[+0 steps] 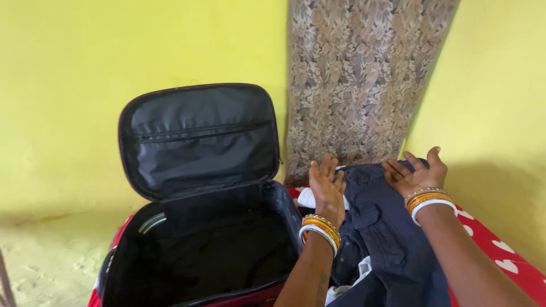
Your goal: The person folds pairs of pants by hand and places them one at a time into an open suitcase, smoothing them flat.
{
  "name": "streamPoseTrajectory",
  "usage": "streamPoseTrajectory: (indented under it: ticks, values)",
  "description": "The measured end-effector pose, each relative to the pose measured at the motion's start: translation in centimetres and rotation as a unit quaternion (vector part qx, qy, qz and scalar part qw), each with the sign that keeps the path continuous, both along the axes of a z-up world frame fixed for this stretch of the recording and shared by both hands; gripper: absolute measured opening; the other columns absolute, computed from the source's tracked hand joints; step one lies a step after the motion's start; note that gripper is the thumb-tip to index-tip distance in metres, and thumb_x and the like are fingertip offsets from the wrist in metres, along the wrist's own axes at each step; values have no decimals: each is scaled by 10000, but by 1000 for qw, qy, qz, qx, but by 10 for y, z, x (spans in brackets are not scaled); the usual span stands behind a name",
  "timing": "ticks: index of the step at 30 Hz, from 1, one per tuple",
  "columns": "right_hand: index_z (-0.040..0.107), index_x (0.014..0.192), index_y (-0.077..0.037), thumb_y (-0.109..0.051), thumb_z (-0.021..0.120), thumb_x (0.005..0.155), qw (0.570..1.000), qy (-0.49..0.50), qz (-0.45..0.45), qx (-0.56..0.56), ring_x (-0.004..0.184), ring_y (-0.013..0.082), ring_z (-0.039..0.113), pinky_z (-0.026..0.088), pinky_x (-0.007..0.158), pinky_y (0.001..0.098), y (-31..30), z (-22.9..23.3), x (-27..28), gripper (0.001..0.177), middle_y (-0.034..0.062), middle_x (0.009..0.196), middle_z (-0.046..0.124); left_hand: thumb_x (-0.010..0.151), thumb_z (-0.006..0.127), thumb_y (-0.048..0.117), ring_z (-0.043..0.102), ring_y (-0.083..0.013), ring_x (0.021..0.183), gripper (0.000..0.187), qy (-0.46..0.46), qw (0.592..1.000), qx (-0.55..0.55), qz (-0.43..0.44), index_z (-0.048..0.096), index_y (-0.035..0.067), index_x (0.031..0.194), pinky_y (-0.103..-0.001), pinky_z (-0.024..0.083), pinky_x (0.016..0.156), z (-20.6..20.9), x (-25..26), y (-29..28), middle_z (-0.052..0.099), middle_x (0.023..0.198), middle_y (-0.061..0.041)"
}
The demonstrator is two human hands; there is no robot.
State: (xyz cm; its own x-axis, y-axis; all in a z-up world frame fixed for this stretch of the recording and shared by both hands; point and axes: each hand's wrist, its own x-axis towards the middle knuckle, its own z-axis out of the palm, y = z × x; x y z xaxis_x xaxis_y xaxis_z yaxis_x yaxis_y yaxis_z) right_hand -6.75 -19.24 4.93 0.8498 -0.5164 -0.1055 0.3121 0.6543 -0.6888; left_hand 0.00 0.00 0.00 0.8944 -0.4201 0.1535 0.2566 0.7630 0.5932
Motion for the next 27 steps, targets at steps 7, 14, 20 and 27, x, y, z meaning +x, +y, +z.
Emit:
streamPoseTrajectory:
  ticks: [7,14,20,27]
  values:
    - [438,1503,-102,-744,456,918,996,60,-43,-46,1225,390,573,439,962,464,-48,-27,4,868,284,1382,537,944,225,676,258,-356,1538,797,10,999,44,-19,389,226,1581,-510,75,1239,-11,-1,-47,336,1676,-57]
    - [562,1422,-56,-685,610,910,946,174,-145,-233,1106,368,648,503,839,413,-115,-74,31,812,237,1268,634,945,225,669,207,-348,1557,794,1,993,117,-30,348,236,1598,-496,48,1249,-25,9,-68,289,1689,-43]
    - [643,1356,-50,-618,739,829,643,411,-231,-604,1181,493,580,451,1011,555,-112,-79,23,781,305,1290,617,940,249,672,174,-334,1565,796,5,986,168,-16,304,243,1609,-487,83,1258,-44,27,-66,238,1703,-43]
    - [620,1341,108,-540,803,830,670,423,-160,-588,1288,493,561,412,1115,486,-141,-111,31,845,364,1359,604,950,273,666,167,-321,1570,788,37,973,229,-19,275,248,1617,-499,118,1261,-62,40,-54,197,1709,-65]
